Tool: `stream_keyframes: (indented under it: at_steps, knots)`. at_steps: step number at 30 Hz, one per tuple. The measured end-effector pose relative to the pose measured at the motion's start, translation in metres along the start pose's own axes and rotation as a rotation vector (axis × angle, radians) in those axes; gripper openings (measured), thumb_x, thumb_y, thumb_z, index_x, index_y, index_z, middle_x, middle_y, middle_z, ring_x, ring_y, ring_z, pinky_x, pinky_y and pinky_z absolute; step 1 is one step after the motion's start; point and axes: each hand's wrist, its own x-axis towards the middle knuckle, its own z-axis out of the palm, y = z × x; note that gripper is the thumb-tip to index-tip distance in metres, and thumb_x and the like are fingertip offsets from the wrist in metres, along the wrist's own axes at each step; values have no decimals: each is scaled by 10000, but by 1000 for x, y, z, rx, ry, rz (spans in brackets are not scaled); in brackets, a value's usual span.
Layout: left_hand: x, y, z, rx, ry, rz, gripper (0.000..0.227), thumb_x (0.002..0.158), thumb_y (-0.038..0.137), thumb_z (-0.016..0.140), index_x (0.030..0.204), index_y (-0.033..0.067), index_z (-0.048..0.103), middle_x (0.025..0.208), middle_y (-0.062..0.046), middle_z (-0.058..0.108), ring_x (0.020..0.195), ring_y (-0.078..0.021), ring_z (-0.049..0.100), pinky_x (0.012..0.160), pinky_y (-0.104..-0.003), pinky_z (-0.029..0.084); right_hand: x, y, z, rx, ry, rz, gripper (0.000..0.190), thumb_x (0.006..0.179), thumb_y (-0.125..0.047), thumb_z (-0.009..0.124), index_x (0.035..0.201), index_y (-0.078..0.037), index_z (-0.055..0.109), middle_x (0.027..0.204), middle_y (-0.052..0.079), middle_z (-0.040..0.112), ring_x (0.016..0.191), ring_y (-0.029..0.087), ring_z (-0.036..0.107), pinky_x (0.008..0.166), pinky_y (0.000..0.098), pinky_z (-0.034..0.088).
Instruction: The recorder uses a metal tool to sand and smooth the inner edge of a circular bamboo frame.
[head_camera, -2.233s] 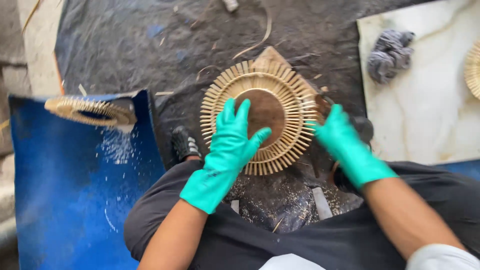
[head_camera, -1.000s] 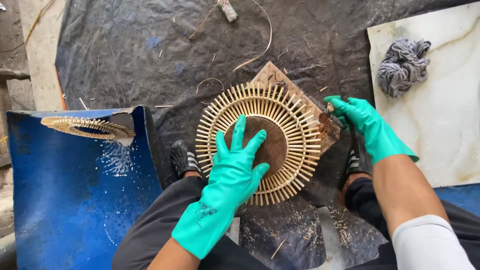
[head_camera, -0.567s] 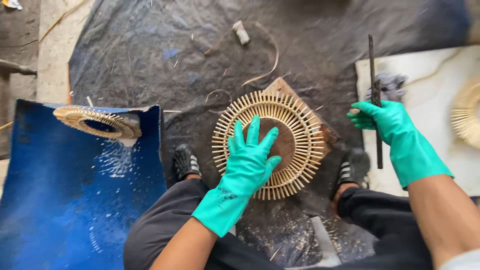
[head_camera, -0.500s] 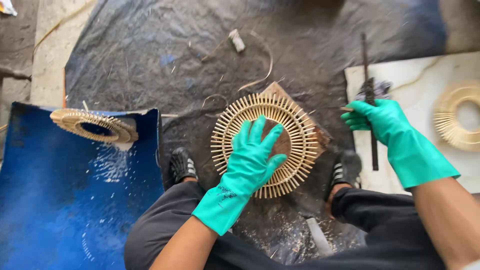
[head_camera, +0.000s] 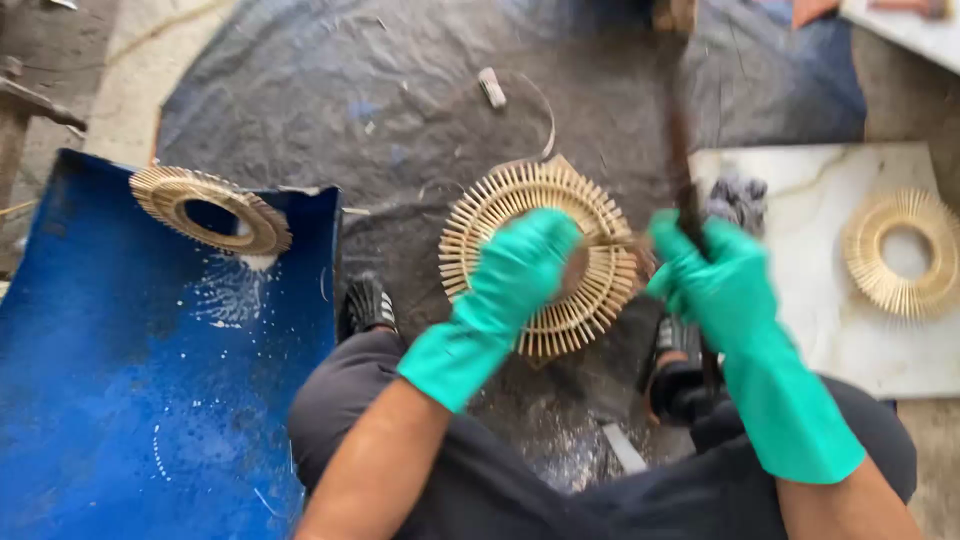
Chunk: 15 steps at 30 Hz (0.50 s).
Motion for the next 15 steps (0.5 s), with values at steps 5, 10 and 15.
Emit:
stream_keyframes:
  at_steps: [5, 10, 15]
  knots:
    - [11, -19, -1, -280, -2, -150, 182, 997, 150, 715, 1132, 27, 714, 1012, -90, 772, 866, -132, 720, 784, -296, 595, -12, -17, -32, 262, -16, -351, 319, 1044, -176, 644, 1342, -65, 660, 944, 102, 704, 738, 137, 677, 640, 263, 552]
    - [8, -16, 24, -557, -114, -255, 236, 973, 107, 743, 1184, 2, 725, 1056, -50, 759, 945, -105, 703, 851, -261, 597, 14, 9, -22, 308, -127, -357, 438, 956, -20, 639, 1387, -99, 629, 1432, -34, 636, 811, 111, 732, 653, 241, 578]
    - [-3, -21, 32, -653, -265, -224, 307, 1025, 160, 744, 1288, 3, 713, 1222, -96, 748, 1109, -164, 707, 994, -334, 600, 47, 32, -15, 195, -224, -102, 287, 991, -200, 704, 1254, -88, 723, 937, 39, 736, 634, 123, 664, 543, 277, 521]
